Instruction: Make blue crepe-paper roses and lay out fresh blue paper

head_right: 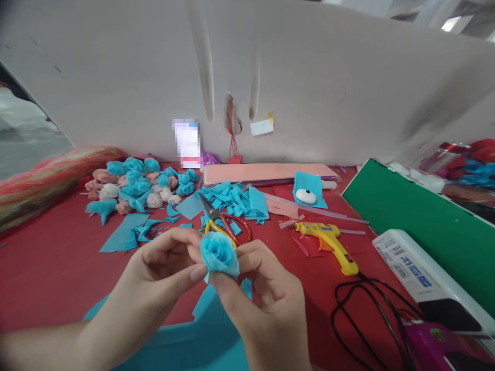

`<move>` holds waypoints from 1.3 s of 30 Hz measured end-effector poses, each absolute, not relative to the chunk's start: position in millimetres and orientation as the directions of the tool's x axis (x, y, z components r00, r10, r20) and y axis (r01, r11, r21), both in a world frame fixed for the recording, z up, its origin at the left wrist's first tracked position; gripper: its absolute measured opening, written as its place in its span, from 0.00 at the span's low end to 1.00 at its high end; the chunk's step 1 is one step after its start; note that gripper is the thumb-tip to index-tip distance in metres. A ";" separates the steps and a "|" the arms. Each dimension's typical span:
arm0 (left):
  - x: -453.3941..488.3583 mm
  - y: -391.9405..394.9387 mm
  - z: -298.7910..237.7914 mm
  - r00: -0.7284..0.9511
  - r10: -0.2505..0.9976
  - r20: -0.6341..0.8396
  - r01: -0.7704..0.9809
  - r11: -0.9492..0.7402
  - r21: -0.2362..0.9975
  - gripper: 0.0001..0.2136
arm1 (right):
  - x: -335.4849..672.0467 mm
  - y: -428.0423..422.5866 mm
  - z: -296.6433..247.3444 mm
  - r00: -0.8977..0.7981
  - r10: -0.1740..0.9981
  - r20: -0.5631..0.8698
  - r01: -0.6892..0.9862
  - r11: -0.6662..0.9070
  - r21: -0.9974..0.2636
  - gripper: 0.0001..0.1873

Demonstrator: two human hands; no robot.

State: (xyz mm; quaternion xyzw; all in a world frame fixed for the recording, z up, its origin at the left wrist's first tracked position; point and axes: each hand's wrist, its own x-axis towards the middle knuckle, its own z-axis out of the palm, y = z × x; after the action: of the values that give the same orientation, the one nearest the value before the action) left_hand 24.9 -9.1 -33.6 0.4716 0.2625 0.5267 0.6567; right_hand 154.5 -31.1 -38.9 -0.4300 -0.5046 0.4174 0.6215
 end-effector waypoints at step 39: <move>25.5 -9.3 -33.5 0.242 0.943 0.229 -0.416 -0.113 0.902 0.08 | 155.5 -30.2 -39.2 0.141 0.917 0.373 0.032 0.373 -0.927 0.10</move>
State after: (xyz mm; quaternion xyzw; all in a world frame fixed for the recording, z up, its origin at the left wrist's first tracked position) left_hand 25.5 -9.3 -33.5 0.4973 0.2648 0.5560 0.6112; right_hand 155.5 -30.2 -39.2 -0.4316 -0.5495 0.3569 0.6200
